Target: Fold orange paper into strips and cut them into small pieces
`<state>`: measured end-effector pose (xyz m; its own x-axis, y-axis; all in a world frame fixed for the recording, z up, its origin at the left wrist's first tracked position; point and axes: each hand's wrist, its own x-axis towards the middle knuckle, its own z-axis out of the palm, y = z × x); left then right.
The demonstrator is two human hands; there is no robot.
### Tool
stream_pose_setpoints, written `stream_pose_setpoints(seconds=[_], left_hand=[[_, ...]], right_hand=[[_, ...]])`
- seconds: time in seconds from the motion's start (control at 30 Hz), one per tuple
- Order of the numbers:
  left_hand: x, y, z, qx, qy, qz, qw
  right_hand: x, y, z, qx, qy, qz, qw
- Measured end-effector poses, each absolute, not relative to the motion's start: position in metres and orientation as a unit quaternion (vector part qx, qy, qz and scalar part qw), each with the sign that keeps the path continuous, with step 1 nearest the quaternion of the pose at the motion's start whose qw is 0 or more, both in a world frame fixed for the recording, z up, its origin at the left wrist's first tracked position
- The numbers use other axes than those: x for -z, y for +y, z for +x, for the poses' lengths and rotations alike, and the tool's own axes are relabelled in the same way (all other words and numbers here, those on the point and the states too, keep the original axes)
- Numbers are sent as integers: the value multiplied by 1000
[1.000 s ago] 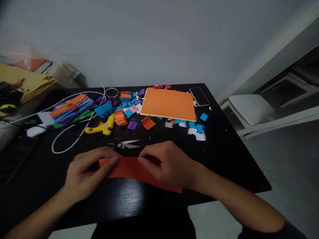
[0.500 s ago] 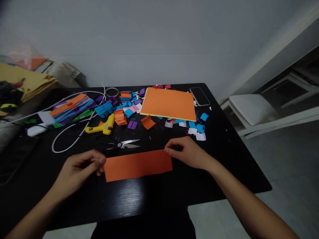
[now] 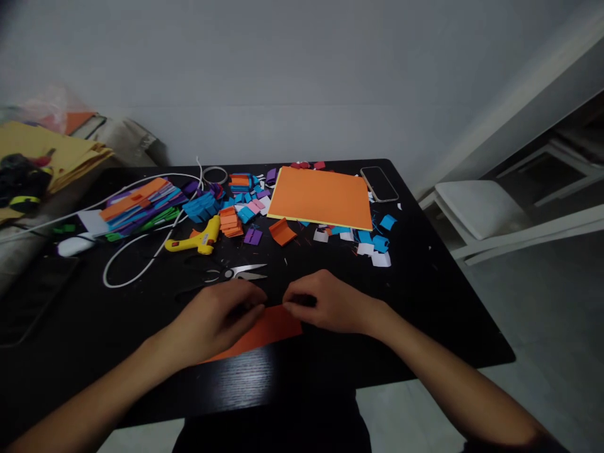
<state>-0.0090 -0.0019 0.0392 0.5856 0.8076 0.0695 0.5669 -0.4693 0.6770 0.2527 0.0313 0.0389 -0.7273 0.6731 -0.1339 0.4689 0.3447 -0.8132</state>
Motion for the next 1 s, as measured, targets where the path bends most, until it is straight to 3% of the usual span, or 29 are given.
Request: stream_pose_setpoints(seconds=[0.17, 0.37, 0.63, 0.77, 1.0], left_hand=[[-33, -1, 2, -163, 422, 817, 358], [-29, -8, -43, -124, 425, 797, 411], [-46, -4, -110, -68, 479, 796, 363], [-58, 10, -83, -125, 473, 812, 318], [-45, 24, -12, -130, 366, 841, 377]], right_hand=[[-33, 31, 252, -457, -805, -357, 127], [-29, 41, 272, -465, -784, -392, 123], [-28, 54, 285, -445, -792, -403, 106], [-29, 51, 270, -450, -807, -364, 117], [-33, 38, 245, -451, -803, -348, 177]])
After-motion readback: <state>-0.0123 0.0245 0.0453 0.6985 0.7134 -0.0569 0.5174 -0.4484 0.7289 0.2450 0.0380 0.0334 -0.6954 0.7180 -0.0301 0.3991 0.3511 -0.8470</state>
